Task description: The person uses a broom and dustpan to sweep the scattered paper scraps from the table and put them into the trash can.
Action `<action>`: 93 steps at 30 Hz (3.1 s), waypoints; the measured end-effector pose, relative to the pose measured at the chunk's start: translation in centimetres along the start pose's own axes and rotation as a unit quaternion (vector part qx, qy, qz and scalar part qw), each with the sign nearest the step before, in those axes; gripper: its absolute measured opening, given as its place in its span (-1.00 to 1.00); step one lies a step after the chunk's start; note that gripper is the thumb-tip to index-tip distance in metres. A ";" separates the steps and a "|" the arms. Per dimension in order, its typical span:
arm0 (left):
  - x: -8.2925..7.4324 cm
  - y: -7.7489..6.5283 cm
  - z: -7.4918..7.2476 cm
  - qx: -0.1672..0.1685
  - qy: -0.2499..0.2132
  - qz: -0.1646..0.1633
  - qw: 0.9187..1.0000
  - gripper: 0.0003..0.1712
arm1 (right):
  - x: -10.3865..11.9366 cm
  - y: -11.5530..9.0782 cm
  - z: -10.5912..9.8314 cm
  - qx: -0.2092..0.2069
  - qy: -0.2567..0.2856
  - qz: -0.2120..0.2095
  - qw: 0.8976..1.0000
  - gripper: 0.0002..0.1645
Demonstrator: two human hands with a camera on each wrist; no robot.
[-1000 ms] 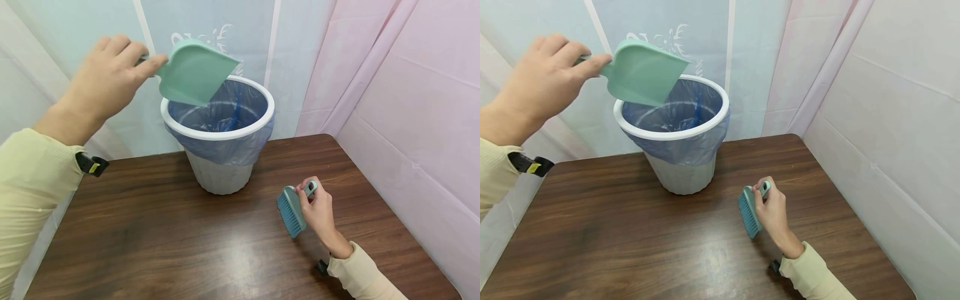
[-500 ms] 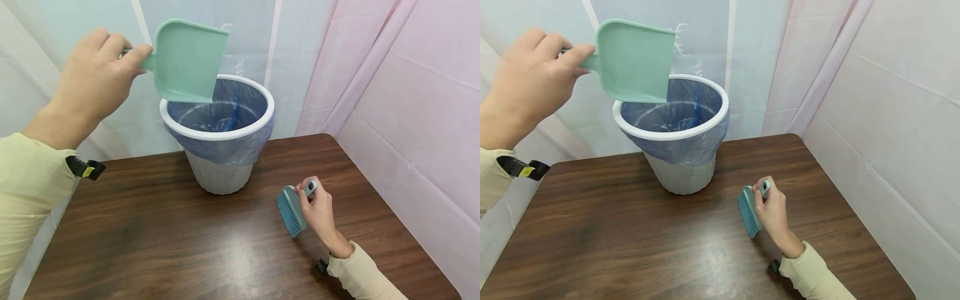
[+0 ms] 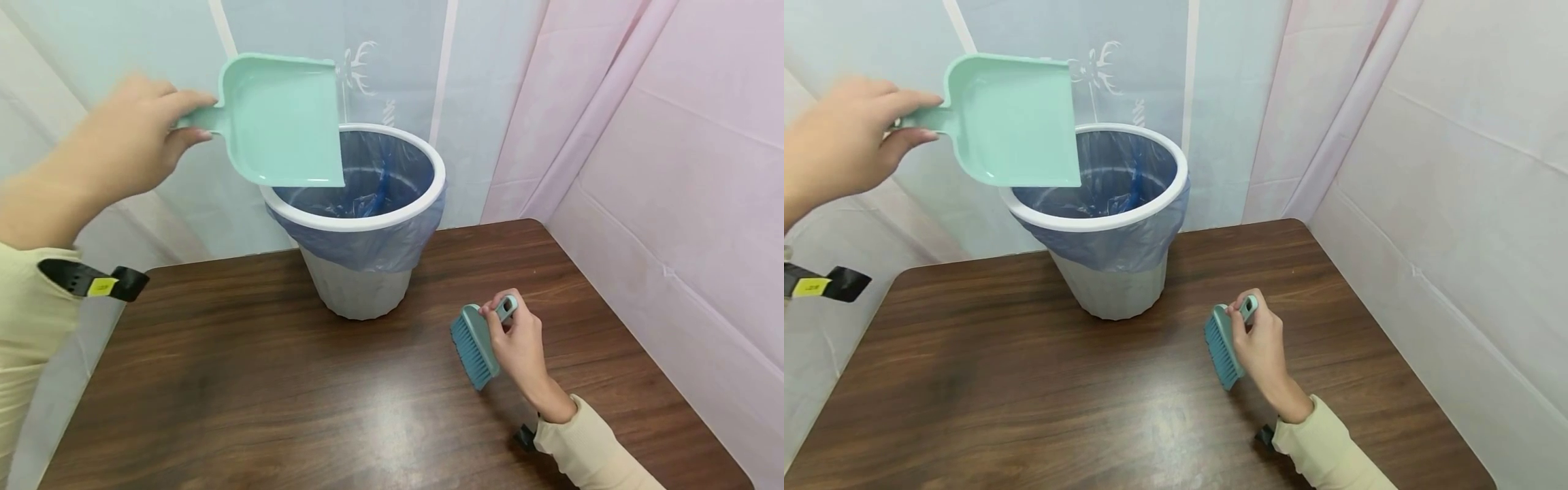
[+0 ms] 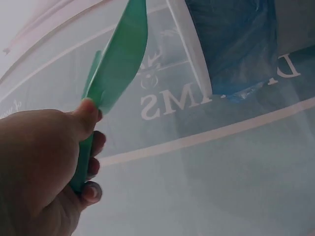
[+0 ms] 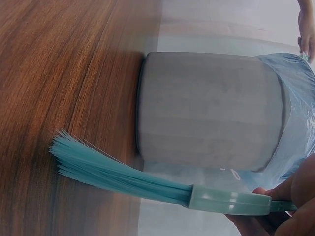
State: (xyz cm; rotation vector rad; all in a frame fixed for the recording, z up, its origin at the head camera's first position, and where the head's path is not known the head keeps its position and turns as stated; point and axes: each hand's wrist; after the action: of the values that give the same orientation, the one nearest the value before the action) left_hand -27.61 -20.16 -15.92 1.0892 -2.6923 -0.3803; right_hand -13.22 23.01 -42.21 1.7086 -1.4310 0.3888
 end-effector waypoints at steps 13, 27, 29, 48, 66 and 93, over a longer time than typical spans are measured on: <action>2.0 -2.9 -0.3 0.094 -0.056 -0.037 0.993 -0.67 | 0.0 0.1 -0.1 0.002 0.002 0.000 1.000 -0.84; 5.1 -9.5 1.8 0.036 -0.055 -0.093 0.994 -0.61 | -0.2 0.0 0.2 -0.001 0.002 -0.011 1.000 -0.87; 5.6 -10.9 2.7 0.005 -0.070 -0.092 0.993 -0.63 | -0.2 0.0 0.3 -0.003 0.000 -0.012 1.000 -0.87; 8.5 -19.5 8.4 -0.014 -0.119 -0.180 0.976 -0.54 | -0.5 -0.3 0.4 -0.008 0.001 -0.003 1.000 -0.86; 4.1 -22.5 11.2 0.134 -0.167 -0.133 0.968 -0.54 | -0.5 -0.2 0.3 -0.009 0.000 0.004 1.000 -0.84; -2.7 -22.4 17.6 0.252 -0.313 -0.098 0.910 -0.59 | -0.5 -0.2 0.2 -0.010 0.002 0.004 1.000 -0.85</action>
State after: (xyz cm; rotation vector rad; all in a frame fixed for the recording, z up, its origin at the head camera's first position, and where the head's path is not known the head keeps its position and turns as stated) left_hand -16.28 -31.02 -39.86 1.6163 -3.3742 -0.0531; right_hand -13.23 23.19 -42.81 1.6865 -1.4342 0.3804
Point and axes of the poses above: each hand's wrist, its own y-axis towards the middle knuckle, its own z-axis out of the palm, x = y × z, and after that the axes turned 15 degrees about x, right-handed
